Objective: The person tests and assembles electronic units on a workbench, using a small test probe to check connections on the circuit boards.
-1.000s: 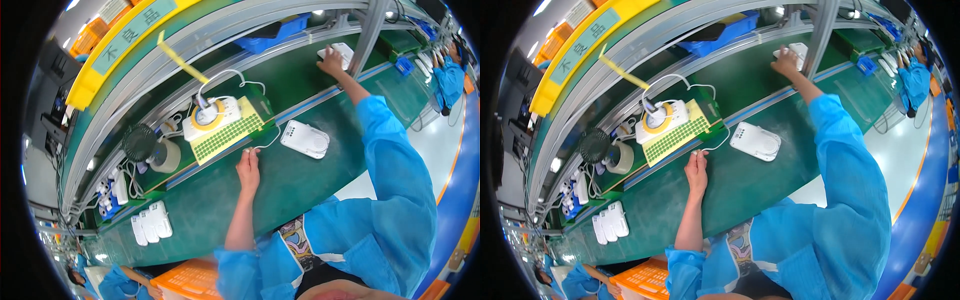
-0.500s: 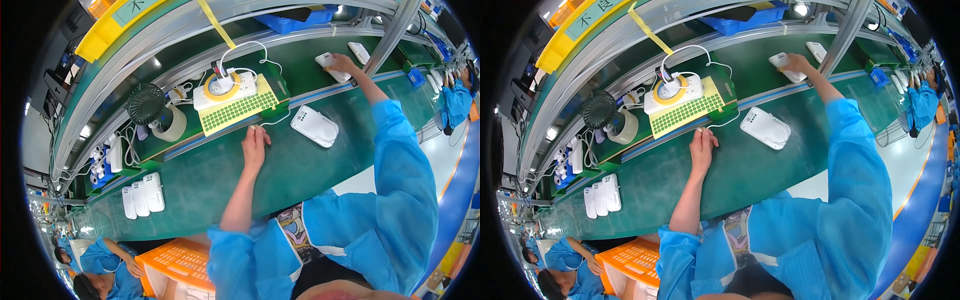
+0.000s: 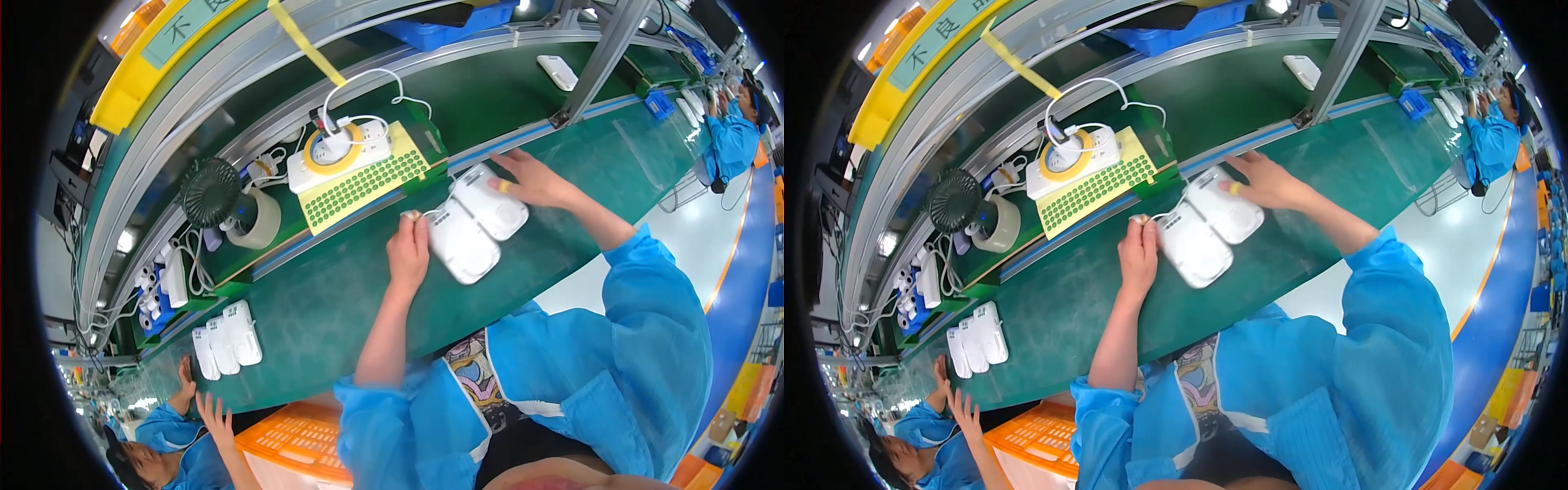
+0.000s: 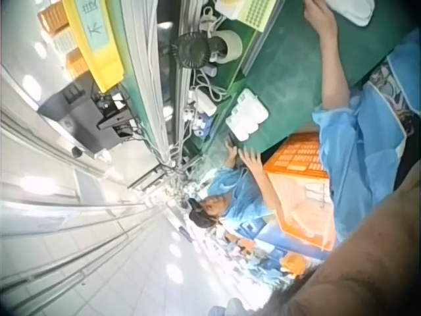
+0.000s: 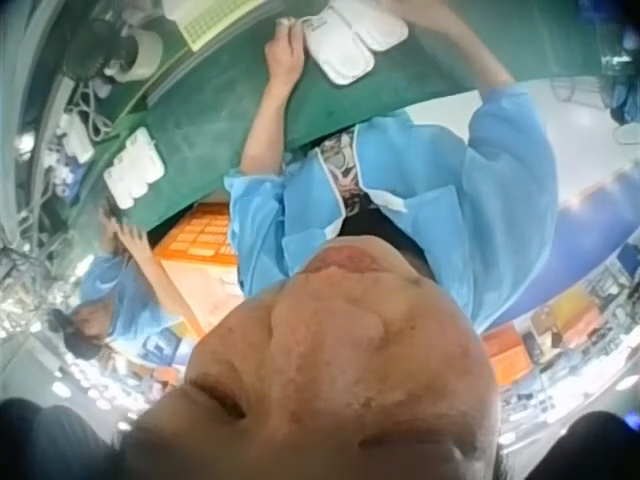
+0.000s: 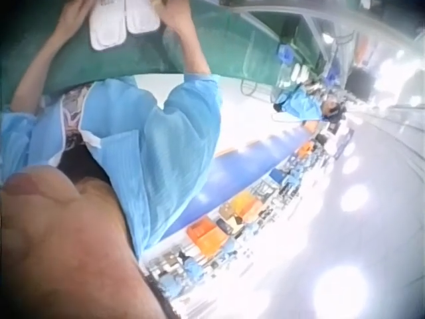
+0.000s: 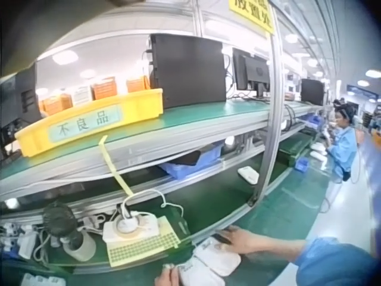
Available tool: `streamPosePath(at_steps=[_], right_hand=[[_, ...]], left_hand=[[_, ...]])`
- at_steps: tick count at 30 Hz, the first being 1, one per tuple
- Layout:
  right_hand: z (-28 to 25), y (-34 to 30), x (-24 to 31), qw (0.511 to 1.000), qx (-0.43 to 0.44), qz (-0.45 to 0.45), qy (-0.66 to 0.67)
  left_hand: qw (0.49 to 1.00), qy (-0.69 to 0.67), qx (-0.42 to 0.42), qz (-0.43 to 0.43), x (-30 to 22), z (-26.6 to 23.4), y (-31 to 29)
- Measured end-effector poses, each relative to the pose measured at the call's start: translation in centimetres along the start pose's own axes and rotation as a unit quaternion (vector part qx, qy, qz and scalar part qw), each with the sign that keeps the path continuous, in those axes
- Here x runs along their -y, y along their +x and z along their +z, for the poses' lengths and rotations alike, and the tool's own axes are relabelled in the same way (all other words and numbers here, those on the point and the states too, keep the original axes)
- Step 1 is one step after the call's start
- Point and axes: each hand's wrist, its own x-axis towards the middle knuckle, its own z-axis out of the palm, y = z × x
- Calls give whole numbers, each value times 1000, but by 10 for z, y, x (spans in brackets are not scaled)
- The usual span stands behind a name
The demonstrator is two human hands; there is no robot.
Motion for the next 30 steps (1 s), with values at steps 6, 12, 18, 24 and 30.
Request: streamPosePath(at_steps=[6,12,18,24,30], right_hand=[[-36,155,-99,935,-315,91,-134],[-98,217,-214,798,-333,482,-140],[-106,215,-202,817,-210,535,-46],[-91,200,-167,903,-157,384,-116],[-28,107,-100,973,-148,137,-110]], left_hand=[[994,-73,-26,-79,-3,-16,-2],[987,-119,-12,-108,4,-10,4],[984,-108,-7,-141,1,-15,3],[986,-124,0,-113,5,-10,11],[988,-113,-1,-103,13,-13,6]])
